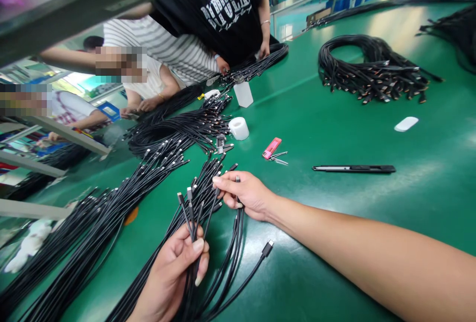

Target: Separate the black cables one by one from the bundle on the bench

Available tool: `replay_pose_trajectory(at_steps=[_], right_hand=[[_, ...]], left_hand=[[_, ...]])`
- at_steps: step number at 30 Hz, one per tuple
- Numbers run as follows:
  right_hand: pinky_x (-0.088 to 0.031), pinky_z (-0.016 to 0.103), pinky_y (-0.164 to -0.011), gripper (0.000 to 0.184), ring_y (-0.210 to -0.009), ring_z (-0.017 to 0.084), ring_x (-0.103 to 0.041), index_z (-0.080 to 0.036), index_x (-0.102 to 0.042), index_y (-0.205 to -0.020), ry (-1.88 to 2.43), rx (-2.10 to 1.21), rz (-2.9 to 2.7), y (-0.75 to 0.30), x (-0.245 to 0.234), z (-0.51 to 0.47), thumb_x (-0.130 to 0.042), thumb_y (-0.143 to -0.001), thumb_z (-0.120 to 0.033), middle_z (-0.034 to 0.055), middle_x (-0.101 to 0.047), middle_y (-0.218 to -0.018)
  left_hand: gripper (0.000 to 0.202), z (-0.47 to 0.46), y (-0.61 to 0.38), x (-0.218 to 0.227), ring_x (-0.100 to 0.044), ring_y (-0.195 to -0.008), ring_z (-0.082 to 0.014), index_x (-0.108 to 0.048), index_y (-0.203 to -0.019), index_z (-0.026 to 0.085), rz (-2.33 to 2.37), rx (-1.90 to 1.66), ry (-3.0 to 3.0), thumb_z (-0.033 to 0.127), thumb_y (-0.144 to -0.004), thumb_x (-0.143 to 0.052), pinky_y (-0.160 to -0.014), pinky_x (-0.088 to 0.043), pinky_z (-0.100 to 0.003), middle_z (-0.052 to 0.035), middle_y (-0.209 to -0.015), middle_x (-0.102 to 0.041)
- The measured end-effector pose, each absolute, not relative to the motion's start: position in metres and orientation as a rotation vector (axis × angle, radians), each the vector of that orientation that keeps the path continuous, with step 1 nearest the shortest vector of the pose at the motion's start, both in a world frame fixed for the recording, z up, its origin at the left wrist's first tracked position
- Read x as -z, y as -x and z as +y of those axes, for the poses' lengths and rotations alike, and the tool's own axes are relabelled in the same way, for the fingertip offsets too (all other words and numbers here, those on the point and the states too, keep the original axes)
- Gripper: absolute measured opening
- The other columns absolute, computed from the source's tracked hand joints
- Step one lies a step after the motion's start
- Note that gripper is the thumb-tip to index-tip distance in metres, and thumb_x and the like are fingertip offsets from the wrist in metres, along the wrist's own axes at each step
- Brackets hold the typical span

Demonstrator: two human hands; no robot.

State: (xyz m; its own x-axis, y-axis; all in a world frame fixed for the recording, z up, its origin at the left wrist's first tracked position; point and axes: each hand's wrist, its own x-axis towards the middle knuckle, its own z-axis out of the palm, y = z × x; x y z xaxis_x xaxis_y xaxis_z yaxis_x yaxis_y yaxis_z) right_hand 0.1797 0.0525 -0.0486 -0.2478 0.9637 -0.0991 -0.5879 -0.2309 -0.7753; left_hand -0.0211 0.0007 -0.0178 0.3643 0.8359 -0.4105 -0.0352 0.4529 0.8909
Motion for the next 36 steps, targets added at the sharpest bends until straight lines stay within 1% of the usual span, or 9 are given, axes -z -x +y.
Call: replay_pose_trajectory(at_steps=[11, 14, 17, 20, 22, 24, 26, 29, 36], right_hand=[[-0.027, 0.016, -0.045, 0.041, -0.046, 0.005, -0.043, -0.011, -0.062, -0.086, 0.669, -1.735, -0.771, -0.180, 0.054, 0.054, -0.076, -0.081, -0.050, -0.0033, -0.050, -0.053], [-0.042, 0.017, -0.055, 0.040, -0.059, 0.007, -0.055, -0.011, -0.063, -0.086, 0.631, -1.739, -0.732, -0.180, 0.054, 0.054, -0.078, -0.081, -0.047, 0.0015, -0.060, -0.071], [-0.054, 0.028, -0.071, 0.037, -0.073, 0.013, -0.064, -0.012, -0.059, -0.085, 0.570, -1.824, -0.637, -0.179, 0.052, 0.052, -0.078, -0.081, -0.044, 0.0047, -0.065, -0.085], [-0.053, 0.029, -0.058, 0.036, -0.057, 0.011, -0.057, -0.015, -0.056, -0.086, 0.524, -1.888, -0.590, -0.178, 0.050, 0.049, -0.072, -0.086, -0.047, -0.0010, -0.057, -0.068], [-0.044, 0.022, -0.044, 0.036, -0.047, 0.007, -0.044, -0.015, -0.056, -0.085, 0.532, -1.902, -0.598, -0.178, 0.048, 0.047, -0.072, -0.086, -0.047, -0.0041, -0.051, -0.062], [-0.035, 0.017, -0.037, 0.036, -0.044, 0.003, -0.037, -0.014, -0.059, -0.086, 0.565, -1.929, -0.639, -0.177, 0.047, 0.046, -0.079, -0.080, -0.043, -0.0033, -0.054, -0.068], [-0.033, 0.016, -0.035, 0.037, -0.044, 0.002, -0.037, -0.013, -0.063, -0.089, 0.596, -1.955, -0.702, -0.176, 0.047, 0.045, -0.085, -0.074, -0.038, -0.0024, -0.056, -0.071], [-0.037, 0.017, -0.036, 0.039, -0.043, 0.003, -0.038, -0.010, -0.068, -0.091, 0.630, -1.957, -0.786, -0.175, 0.050, 0.044, -0.088, -0.068, -0.035, -0.0044, -0.052, -0.062], [-0.044, 0.019, -0.040, 0.035, -0.045, 0.004, -0.044, -0.010, -0.071, -0.088, 0.624, -1.922, -0.831, -0.175, 0.054, 0.044, -0.087, -0.070, -0.035, -0.0010, -0.057, -0.066]], left_hand=[[0.036, 0.001, 0.021, 0.020, -0.050, -0.049, -0.0051, -0.050, -0.095, 0.016, 1.037, -0.669, -0.954, 0.034, -0.080, -0.078, -0.047, -0.038, -0.016, 0.0044, -0.069, -0.055], [0.032, 0.001, 0.021, 0.019, -0.054, -0.057, -0.0073, -0.052, -0.095, 0.015, 1.038, -0.672, -0.967, 0.034, -0.083, -0.075, -0.057, -0.043, -0.019, 0.0021, -0.070, -0.057], [0.030, 0.002, 0.021, 0.018, -0.056, -0.069, -0.0100, -0.057, -0.097, 0.013, 1.032, -0.707, -0.936, 0.035, -0.084, -0.073, -0.068, -0.047, -0.022, -0.0013, -0.078, -0.058], [0.028, 0.002, 0.022, 0.018, -0.057, -0.077, -0.0128, -0.060, -0.099, 0.013, 1.026, -0.733, -0.915, 0.035, -0.085, -0.070, -0.073, -0.048, -0.025, -0.0044, -0.086, -0.060], [0.027, 0.001, 0.022, 0.019, -0.056, -0.076, -0.0129, -0.062, -0.100, 0.012, 1.029, -0.725, -0.934, 0.035, -0.087, -0.069, -0.073, -0.048, -0.026, -0.0050, -0.085, -0.060], [0.027, 0.001, 0.023, 0.020, -0.054, -0.070, -0.0111, -0.062, -0.100, 0.012, 1.025, -0.704, -0.954, 0.035, -0.087, -0.069, -0.068, -0.045, -0.024, -0.0034, -0.079, -0.058], [0.029, 0.000, 0.023, 0.021, -0.050, -0.065, -0.0095, -0.062, -0.101, 0.013, 1.020, -0.687, -0.967, 0.036, -0.086, -0.071, -0.062, -0.042, -0.022, -0.0015, -0.074, -0.056], [0.034, 0.000, 0.023, 0.023, -0.048, -0.060, -0.0084, -0.061, -0.100, 0.013, 1.024, -0.688, -0.985, 0.037, -0.082, -0.076, -0.058, -0.040, -0.022, 0.0005, -0.069, -0.054], [0.043, 0.003, 0.023, 0.024, -0.049, -0.055, -0.0072, -0.055, -0.097, 0.014, 1.060, -0.724, -0.967, 0.037, -0.074, -0.083, -0.054, -0.040, -0.021, 0.0034, -0.068, -0.053]])
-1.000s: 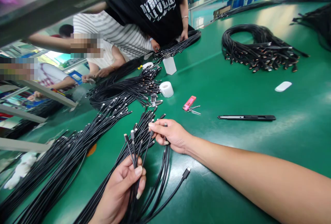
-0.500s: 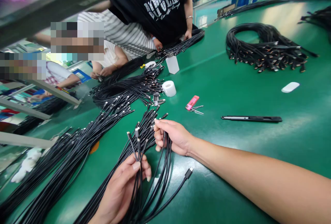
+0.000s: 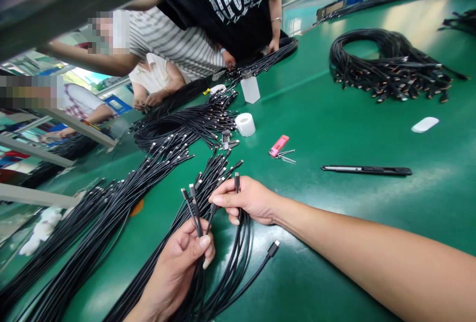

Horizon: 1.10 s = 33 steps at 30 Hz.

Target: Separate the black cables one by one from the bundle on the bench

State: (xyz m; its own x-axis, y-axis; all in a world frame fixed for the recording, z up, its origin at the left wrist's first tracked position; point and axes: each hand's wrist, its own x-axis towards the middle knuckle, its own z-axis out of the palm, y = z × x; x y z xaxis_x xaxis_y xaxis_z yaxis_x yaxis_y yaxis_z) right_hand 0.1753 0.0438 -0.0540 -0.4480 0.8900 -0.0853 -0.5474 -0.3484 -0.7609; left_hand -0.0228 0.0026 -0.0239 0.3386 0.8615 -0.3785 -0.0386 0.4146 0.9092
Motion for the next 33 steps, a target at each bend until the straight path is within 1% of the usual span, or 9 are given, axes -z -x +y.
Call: replay_pose_trajectory(at_steps=[5, 7, 9, 11, 21, 25, 29, 31, 33], right_hand=[[-0.050, 0.022, -0.045, 0.034, -0.050, 0.004, -0.045, -0.010, -0.069, -0.086, 0.586, -1.908, -0.881, -0.1751, 0.0522, 0.0444, -0.084, -0.073, -0.038, 0.0045, -0.064, -0.079], [-0.051, 0.022, -0.045, 0.034, -0.049, 0.005, -0.045, -0.011, -0.066, -0.082, 0.596, -1.908, -0.886, -0.1749, 0.0523, 0.0444, -0.085, -0.072, -0.038, 0.0013, -0.061, -0.071], [-0.049, 0.021, -0.044, 0.036, -0.048, 0.006, -0.044, -0.013, -0.061, -0.076, 0.599, -1.906, -0.873, -0.1749, 0.0525, 0.0442, -0.086, -0.071, -0.037, -0.0039, -0.051, -0.058], [-0.048, 0.020, -0.044, 0.039, -0.048, 0.006, -0.043, -0.014, -0.056, -0.071, 0.593, -1.901, -0.862, -0.1749, 0.0525, 0.0440, -0.087, -0.069, -0.037, -0.0063, -0.045, -0.054], [-0.048, 0.020, -0.044, 0.039, -0.048, 0.006, -0.043, -0.014, -0.054, -0.069, 0.588, -1.897, -0.871, -0.1745, 0.0522, 0.0441, -0.086, -0.071, -0.036, -0.0057, -0.046, -0.054], [-0.048, 0.021, -0.044, 0.039, -0.048, 0.006, -0.043, -0.014, -0.054, -0.070, 0.594, -1.898, -0.871, -0.1748, 0.0519, 0.0439, -0.086, -0.071, -0.036, -0.0059, -0.046, -0.054], [-0.049, 0.021, -0.045, 0.039, -0.048, 0.006, -0.046, -0.013, -0.053, -0.069, 0.596, -1.882, -0.872, -0.1746, 0.0523, 0.0434, -0.085, -0.072, -0.035, -0.0052, -0.049, -0.057], [-0.051, 0.022, -0.051, 0.038, -0.051, 0.007, -0.053, -0.012, -0.055, -0.071, 0.611, -1.857, -0.894, -0.1746, 0.0527, 0.0436, -0.085, -0.073, -0.035, -0.0020, -0.057, -0.063], [-0.055, 0.023, -0.060, 0.036, -0.060, 0.010, -0.063, -0.010, -0.057, -0.075, 0.621, -1.852, -0.897, -0.1746, 0.0529, 0.0440, -0.084, -0.074, -0.035, 0.0037, -0.067, -0.076]], left_hand=[[0.036, 0.0020, 0.0223, 0.0220, -0.047, -0.054, -0.0065, -0.052, -0.091, 0.015, 1.027, -0.708, -0.962, 0.036, -0.078, -0.080, -0.054, -0.039, -0.020, 0.0033, -0.066, -0.053], [0.035, 0.0017, 0.0217, 0.0207, -0.048, -0.054, -0.0064, -0.052, -0.089, 0.015, 1.010, -0.702, -0.956, 0.035, -0.080, -0.078, -0.053, -0.039, -0.020, 0.0026, -0.066, -0.055], [0.034, 0.0017, 0.0211, 0.0198, -0.050, -0.054, -0.0067, -0.051, -0.089, 0.015, 0.999, -0.704, -0.943, 0.034, -0.080, -0.078, -0.052, -0.039, -0.019, 0.0017, -0.069, -0.057], [0.034, 0.0019, 0.0208, 0.0196, -0.051, -0.054, -0.0072, -0.051, -0.089, 0.015, 0.996, -0.704, -0.933, 0.034, -0.080, -0.078, -0.050, -0.040, -0.019, 0.0006, -0.071, -0.060], [0.032, 0.0014, 0.0214, 0.0191, -0.055, -0.055, -0.0083, -0.052, -0.089, 0.015, 0.992, -0.698, -0.933, 0.033, -0.082, -0.077, -0.050, -0.043, -0.019, -0.0016, -0.074, -0.064], [0.027, 0.0008, 0.0220, 0.0193, -0.053, -0.053, -0.0077, -0.051, -0.091, 0.015, 0.969, -0.681, -0.949, 0.031, -0.086, -0.072, -0.050, -0.043, -0.018, -0.0004, -0.067, -0.063], [0.023, 0.0010, 0.0227, 0.0204, -0.053, -0.053, -0.0080, -0.050, -0.092, 0.015, 0.953, -0.672, -0.972, 0.030, -0.089, -0.068, -0.050, -0.043, -0.018, -0.0005, -0.065, -0.063], [0.024, 0.0013, 0.0226, 0.0209, -0.053, -0.054, -0.0081, -0.051, -0.092, 0.015, 0.959, -0.674, -0.963, 0.031, -0.089, -0.069, -0.050, -0.043, -0.018, -0.0005, -0.067, -0.063], [0.024, 0.0016, 0.0222, 0.0215, -0.055, -0.056, -0.0087, -0.052, -0.093, 0.015, 0.975, -0.684, -0.956, 0.030, -0.088, -0.070, -0.052, -0.045, -0.019, -0.0007, -0.071, -0.063]])
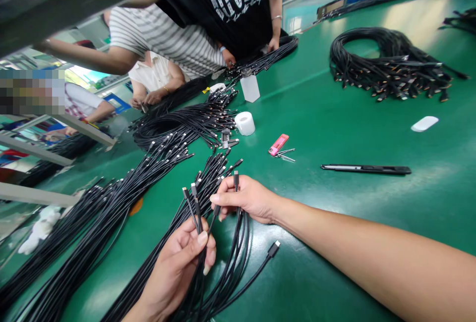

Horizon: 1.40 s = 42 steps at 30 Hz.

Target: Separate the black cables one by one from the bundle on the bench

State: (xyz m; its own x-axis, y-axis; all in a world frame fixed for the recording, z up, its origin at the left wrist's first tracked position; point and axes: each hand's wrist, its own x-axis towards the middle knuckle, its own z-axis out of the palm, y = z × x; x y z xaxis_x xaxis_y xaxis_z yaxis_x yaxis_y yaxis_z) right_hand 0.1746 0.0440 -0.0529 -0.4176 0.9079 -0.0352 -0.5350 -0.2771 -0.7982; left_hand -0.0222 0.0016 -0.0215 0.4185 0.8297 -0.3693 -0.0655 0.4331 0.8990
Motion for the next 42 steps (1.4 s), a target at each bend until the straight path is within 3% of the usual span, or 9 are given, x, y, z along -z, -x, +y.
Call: replay_pose_trajectory(at_steps=[2, 6, 9, 11, 19, 28, 42], right_hand=[[-0.056, 0.025, -0.066, 0.036, -0.069, 0.013, -0.069, -0.011, -0.057, -0.079, 0.604, -1.878, -0.883, -0.175, 0.053, 0.045, -0.083, -0.075, -0.035, 0.0074, -0.071, -0.085], [-0.050, 0.021, -0.054, 0.039, -0.054, 0.011, -0.062, -0.014, -0.051, -0.077, 0.553, -1.898, -0.879, -0.174, 0.053, 0.044, -0.082, -0.077, -0.037, -0.0024, -0.060, -0.059], [-0.039, 0.017, -0.041, 0.037, -0.040, 0.006, -0.045, -0.015, -0.053, -0.082, 0.543, -1.915, -0.913, -0.174, 0.053, 0.043, -0.081, -0.078, -0.038, -0.0071, -0.050, -0.049], [-0.036, 0.016, -0.039, 0.035, -0.039, 0.006, -0.044, -0.014, -0.059, -0.090, 0.576, -1.898, -0.975, -0.174, 0.053, 0.043, -0.081, -0.079, -0.039, -0.0063, -0.052, -0.051], [-0.036, 0.014, -0.042, 0.033, -0.040, 0.005, -0.047, -0.010, -0.065, -0.088, 0.651, -1.842, -1.099, -0.175, 0.053, 0.040, -0.076, -0.083, -0.041, -0.0025, -0.056, -0.049], [-0.039, 0.015, -0.043, 0.031, -0.042, 0.006, -0.048, -0.010, -0.064, -0.088, 0.664, -1.844, -1.062, -0.175, 0.054, 0.041, -0.077, -0.082, -0.037, -0.0020, -0.057, -0.051], [-0.041, 0.016, -0.042, 0.038, -0.040, 0.007, -0.049, -0.015, -0.053, -0.075, 0.710, -1.799, -1.081, -0.173, 0.053, 0.040, -0.080, -0.079, -0.041, -0.0020, -0.059, -0.050]], left_hand=[[0.023, 0.002, 0.022, 0.022, -0.057, -0.063, -0.0097, -0.054, -0.095, 0.014, 0.993, -0.704, -0.959, 0.031, -0.088, -0.069, -0.057, -0.048, -0.021, -0.0012, -0.076, -0.062], [0.022, 0.001, 0.021, 0.024, -0.058, -0.072, -0.0092, -0.059, -0.096, 0.013, 1.013, -0.746, -0.983, 0.032, -0.089, -0.068, -0.068, -0.050, -0.021, -0.0015, -0.080, -0.061], [0.028, 0.001, 0.022, 0.027, -0.054, -0.062, -0.0074, -0.060, -0.098, 0.012, 1.057, -0.707, -1.039, 0.034, -0.087, -0.072, -0.060, -0.047, -0.019, 0.0002, -0.070, -0.060], [0.031, 0.000, 0.023, 0.030, -0.052, -0.057, -0.0069, -0.059, -0.098, 0.012, 1.083, -0.662, -1.064, 0.036, -0.084, -0.074, -0.056, -0.045, -0.018, 0.0011, -0.065, -0.059], [0.033, -0.001, 0.025, 0.032, -0.052, -0.055, -0.0050, -0.059, -0.093, 0.013, 1.101, -0.659, -1.073, 0.034, -0.078, -0.080, -0.052, -0.046, -0.018, 0.0033, -0.071, -0.055], [0.032, 0.000, 0.027, 0.034, -0.055, -0.055, -0.0071, -0.058, -0.098, 0.012, 1.071, -0.619, -1.088, 0.034, -0.083, -0.076, -0.055, -0.046, -0.019, 0.0001, -0.066, -0.062], [0.029, 0.001, 0.021, 0.023, -0.059, -0.056, -0.0102, -0.056, -0.102, 0.012, 0.946, -0.644, -0.938, 0.028, -0.085, -0.073, -0.051, -0.050, -0.020, -0.0016, -0.068, -0.063]])
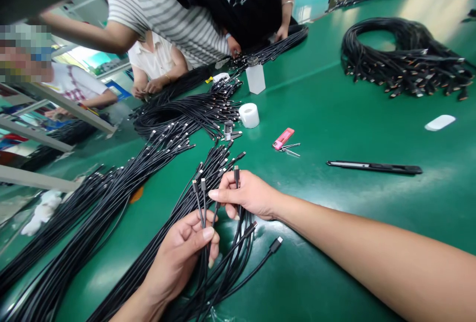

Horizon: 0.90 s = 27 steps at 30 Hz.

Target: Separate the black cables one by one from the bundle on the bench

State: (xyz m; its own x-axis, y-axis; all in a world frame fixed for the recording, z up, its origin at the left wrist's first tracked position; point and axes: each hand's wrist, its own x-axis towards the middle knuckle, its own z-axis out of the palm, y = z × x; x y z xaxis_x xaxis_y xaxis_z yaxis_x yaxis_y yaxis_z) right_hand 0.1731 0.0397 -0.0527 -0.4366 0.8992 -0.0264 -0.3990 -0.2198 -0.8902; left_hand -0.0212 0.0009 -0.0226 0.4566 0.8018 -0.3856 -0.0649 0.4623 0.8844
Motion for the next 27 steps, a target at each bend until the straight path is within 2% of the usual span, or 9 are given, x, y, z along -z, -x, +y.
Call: replay_pose_trajectory(at_steps=[5, 7, 10, 12, 15, 19, 23, 27], right_hand=[[-0.043, 0.017, -0.045, 0.038, -0.043, 0.008, -0.052, -0.015, -0.053, -0.075, 0.713, -1.786, -1.095, -0.1720, 0.0536, 0.0395, -0.078, -0.081, -0.042, -0.0013, -0.060, -0.051], [-0.048, 0.019, -0.052, 0.037, -0.050, 0.009, -0.059, -0.014, -0.054, -0.077, 0.693, -1.787, -1.064, -0.1713, 0.0538, 0.0395, -0.078, -0.080, -0.041, 0.0008, -0.065, -0.058], [-0.053, 0.022, -0.063, 0.037, -0.063, 0.011, -0.065, -0.013, -0.056, -0.078, 0.687, -1.784, -0.997, -0.1712, 0.0529, 0.0398, -0.081, -0.078, -0.039, 0.0041, -0.069, -0.071], [-0.054, 0.022, -0.065, 0.037, -0.067, 0.012, -0.067, -0.012, -0.055, -0.077, 0.702, -1.801, -0.954, -0.1717, 0.0521, 0.0402, -0.081, -0.078, -0.039, 0.0048, -0.069, -0.073], [-0.051, 0.019, -0.054, 0.039, -0.058, 0.011, -0.065, -0.014, -0.051, -0.078, 0.689, -1.848, -0.890, -0.1727, 0.0521, 0.0412, -0.081, -0.077, -0.039, 0.0001, -0.065, -0.069], [-0.039, 0.015, -0.036, 0.039, -0.040, 0.006, -0.054, -0.015, -0.053, -0.088, 0.653, -1.873, -0.887, -0.1732, 0.0542, 0.0424, -0.078, -0.080, -0.043, -0.0049, -0.059, -0.068], [-0.036, 0.015, -0.031, 0.040, -0.038, 0.005, -0.052, -0.014, -0.058, -0.097, 0.664, -1.869, -0.902, -0.1728, 0.0560, 0.0424, -0.075, -0.082, -0.047, -0.0034, -0.061, -0.072], [-0.037, 0.015, -0.032, 0.041, -0.037, 0.005, -0.050, -0.012, -0.059, -0.085, 0.710, -1.855, -0.952, -0.1729, 0.0570, 0.0422, -0.076, -0.081, -0.049, -0.0021, -0.061, -0.066]], left_hand=[[0.033, -0.0007, 0.0203, 0.0233, -0.059, -0.056, -0.0114, -0.055, -0.103, 0.012, 0.950, -0.643, -0.932, 0.030, -0.083, -0.075, -0.051, -0.049, -0.022, -0.0023, -0.070, -0.064], [0.032, -0.0012, 0.0201, 0.0240, -0.060, -0.062, -0.0111, -0.057, -0.103, 0.012, 0.977, -0.678, -0.969, 0.029, -0.083, -0.075, -0.059, -0.051, -0.022, -0.0030, -0.073, -0.064], [0.029, 0.0003, 0.0205, 0.0246, -0.061, -0.078, -0.0099, -0.062, -0.104, 0.012, 1.015, -0.769, -0.972, 0.028, -0.084, -0.075, -0.076, -0.051, -0.021, -0.0044, -0.088, -0.065], [0.027, 0.0026, 0.0216, 0.0248, -0.059, -0.081, -0.0093, -0.064, -0.105, 0.011, 1.009, -0.808, -0.907, 0.029, -0.087, -0.072, -0.078, -0.050, -0.020, -0.0044, -0.090, -0.063], [0.025, 0.0054, 0.0235, 0.0246, -0.056, -0.069, -0.0083, -0.064, -0.106, 0.011, 0.973, -0.797, -0.821, 0.030, -0.090, -0.067, -0.067, -0.049, -0.020, -0.0017, -0.076, -0.059], [0.026, 0.0052, 0.0243, 0.0238, -0.051, -0.055, -0.0068, -0.059, -0.106, 0.013, 0.959, -0.726, -0.813, 0.029, -0.088, -0.070, -0.052, -0.046, -0.019, 0.0018, -0.068, -0.056], [0.031, 0.0028, 0.0232, 0.0245, -0.049, -0.050, -0.0060, -0.057, -0.100, 0.012, 0.986, -0.649, -0.863, 0.032, -0.084, -0.074, -0.045, -0.043, -0.017, 0.0029, -0.064, -0.056], [0.033, 0.0008, 0.0228, 0.0274, -0.050, -0.050, -0.0054, -0.058, -0.097, 0.012, 0.987, -0.608, -0.936, 0.031, -0.080, -0.079, -0.044, -0.045, -0.016, 0.0044, -0.065, -0.053]])
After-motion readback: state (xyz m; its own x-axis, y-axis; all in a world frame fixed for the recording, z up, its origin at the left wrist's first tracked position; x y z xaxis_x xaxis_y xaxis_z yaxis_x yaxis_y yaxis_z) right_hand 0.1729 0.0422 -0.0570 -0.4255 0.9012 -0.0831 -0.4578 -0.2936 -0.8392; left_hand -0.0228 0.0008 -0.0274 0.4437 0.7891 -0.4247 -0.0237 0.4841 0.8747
